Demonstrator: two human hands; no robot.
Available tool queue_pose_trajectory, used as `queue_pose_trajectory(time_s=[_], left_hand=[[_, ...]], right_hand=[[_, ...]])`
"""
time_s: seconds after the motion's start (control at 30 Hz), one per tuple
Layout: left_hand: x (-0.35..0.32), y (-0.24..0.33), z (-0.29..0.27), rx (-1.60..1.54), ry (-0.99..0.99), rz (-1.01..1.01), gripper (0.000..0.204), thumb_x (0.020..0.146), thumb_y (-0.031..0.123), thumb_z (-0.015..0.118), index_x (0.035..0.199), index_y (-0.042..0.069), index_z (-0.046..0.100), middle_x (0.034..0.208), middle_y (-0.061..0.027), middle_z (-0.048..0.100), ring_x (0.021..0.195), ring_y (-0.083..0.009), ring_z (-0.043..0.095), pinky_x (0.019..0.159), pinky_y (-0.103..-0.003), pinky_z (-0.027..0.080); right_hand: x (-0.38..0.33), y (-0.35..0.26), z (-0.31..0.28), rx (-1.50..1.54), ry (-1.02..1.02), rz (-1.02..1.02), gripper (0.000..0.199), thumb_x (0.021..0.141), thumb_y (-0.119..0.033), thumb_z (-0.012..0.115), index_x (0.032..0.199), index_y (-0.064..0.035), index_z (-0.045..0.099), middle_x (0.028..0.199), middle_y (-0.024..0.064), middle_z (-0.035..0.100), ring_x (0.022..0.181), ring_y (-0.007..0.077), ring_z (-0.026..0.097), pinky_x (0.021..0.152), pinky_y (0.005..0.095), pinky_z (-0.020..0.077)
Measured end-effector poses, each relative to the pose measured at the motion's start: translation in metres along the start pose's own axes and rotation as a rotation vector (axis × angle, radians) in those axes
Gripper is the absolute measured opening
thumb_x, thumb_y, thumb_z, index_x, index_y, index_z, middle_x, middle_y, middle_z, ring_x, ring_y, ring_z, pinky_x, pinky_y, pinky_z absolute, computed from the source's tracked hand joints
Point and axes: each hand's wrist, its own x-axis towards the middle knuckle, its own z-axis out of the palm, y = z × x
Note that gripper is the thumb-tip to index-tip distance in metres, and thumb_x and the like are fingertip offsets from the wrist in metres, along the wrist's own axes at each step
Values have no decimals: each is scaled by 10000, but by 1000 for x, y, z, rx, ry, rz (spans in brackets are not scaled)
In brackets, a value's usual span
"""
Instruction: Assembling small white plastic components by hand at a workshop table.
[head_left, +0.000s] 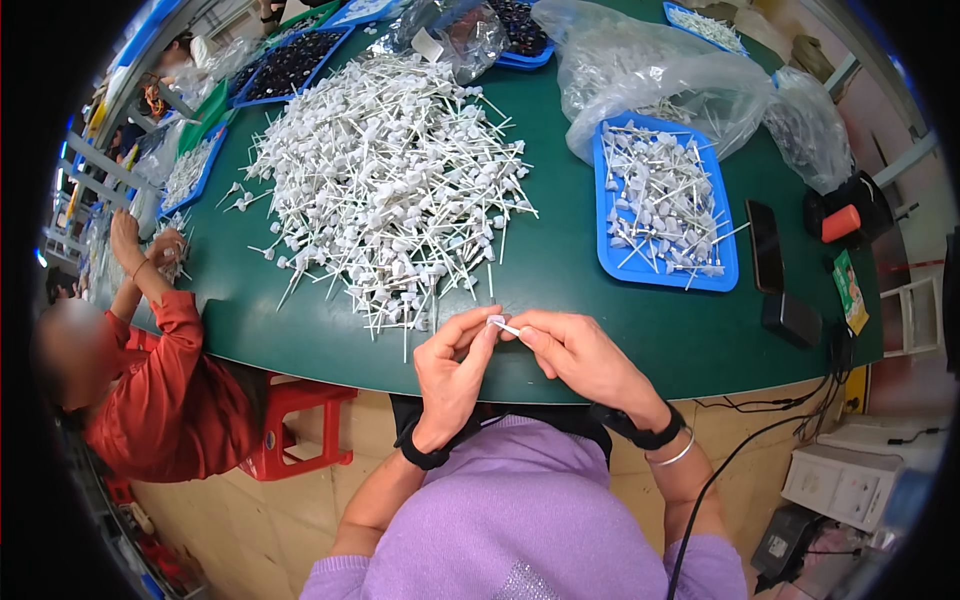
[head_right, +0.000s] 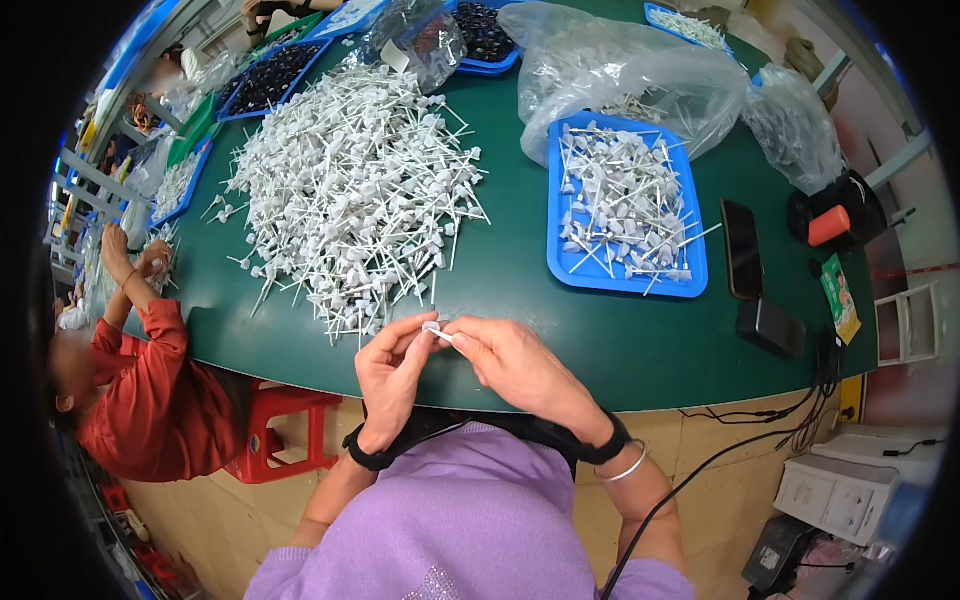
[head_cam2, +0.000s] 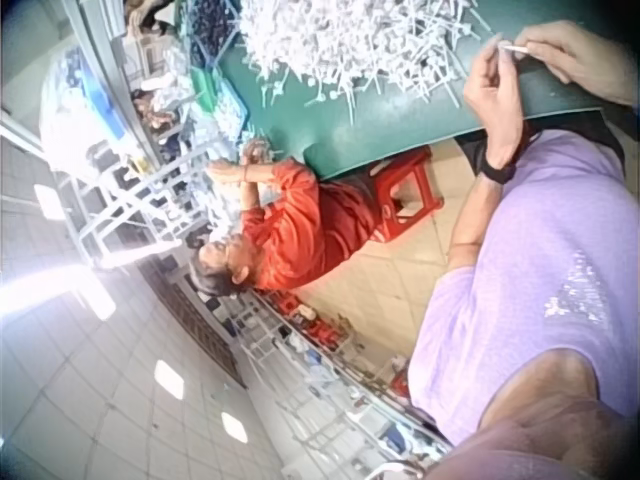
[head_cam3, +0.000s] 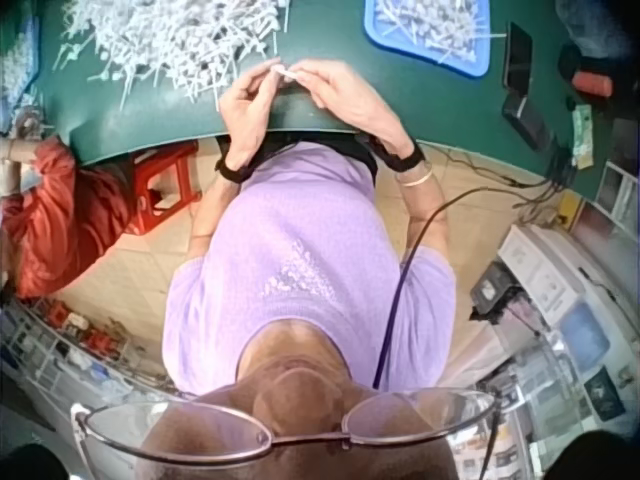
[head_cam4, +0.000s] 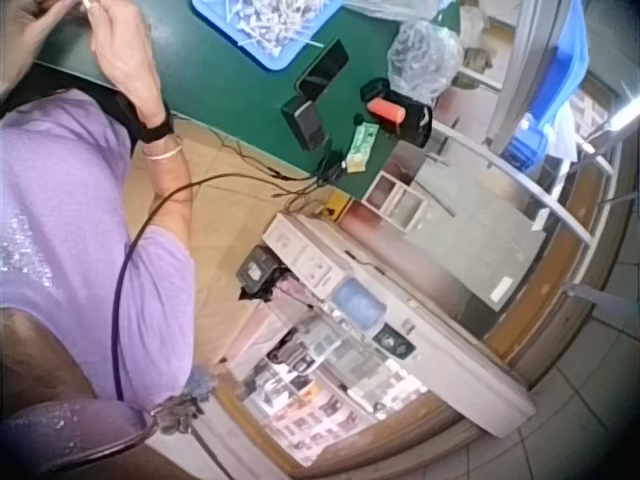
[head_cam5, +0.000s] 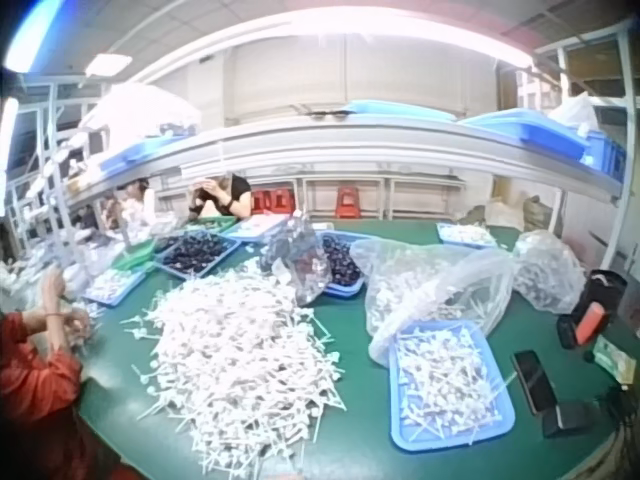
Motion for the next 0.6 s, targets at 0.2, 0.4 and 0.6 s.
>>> queue_pose_trajectory(time_s=[0.2, 0.4, 0.6], left_hand=[[7, 0, 1, -304, 20, -200, 229, 936, 32, 589, 1146, -54, 612, 989, -129, 700, 874, -137, 669, 802, -250, 536], [6, -3, 5, -322, 90, -160, 188, 921, 5, 597, 1098, -55, 618, 981, -136, 699, 866, -136, 670, 822, -258, 541], [4, -8, 10, -286, 153, -109, 182, 900, -23, 628, 1079, -55, 636, 933, -105, 710, 869, -110, 670, 773, -208, 515]], right_hand=[[-11, -12, 24, -660, 443, -311, 167, 938, -131, 562, 1092, -72, 592, 744, 163, 636, 643, 365, 622, 534, 442, 461], [-9, -6, 36, -783, 535, -284, 171, 934, -118, 561, 1097, -73, 579, 717, 144, 598, 597, 358, 620, 490, 435, 479], [-7, -3, 43, -890, 584, -266, 170, 938, -127, 556, 1100, -76, 574, 710, 127, 580, 558, 331, 627, 467, 408, 490]])
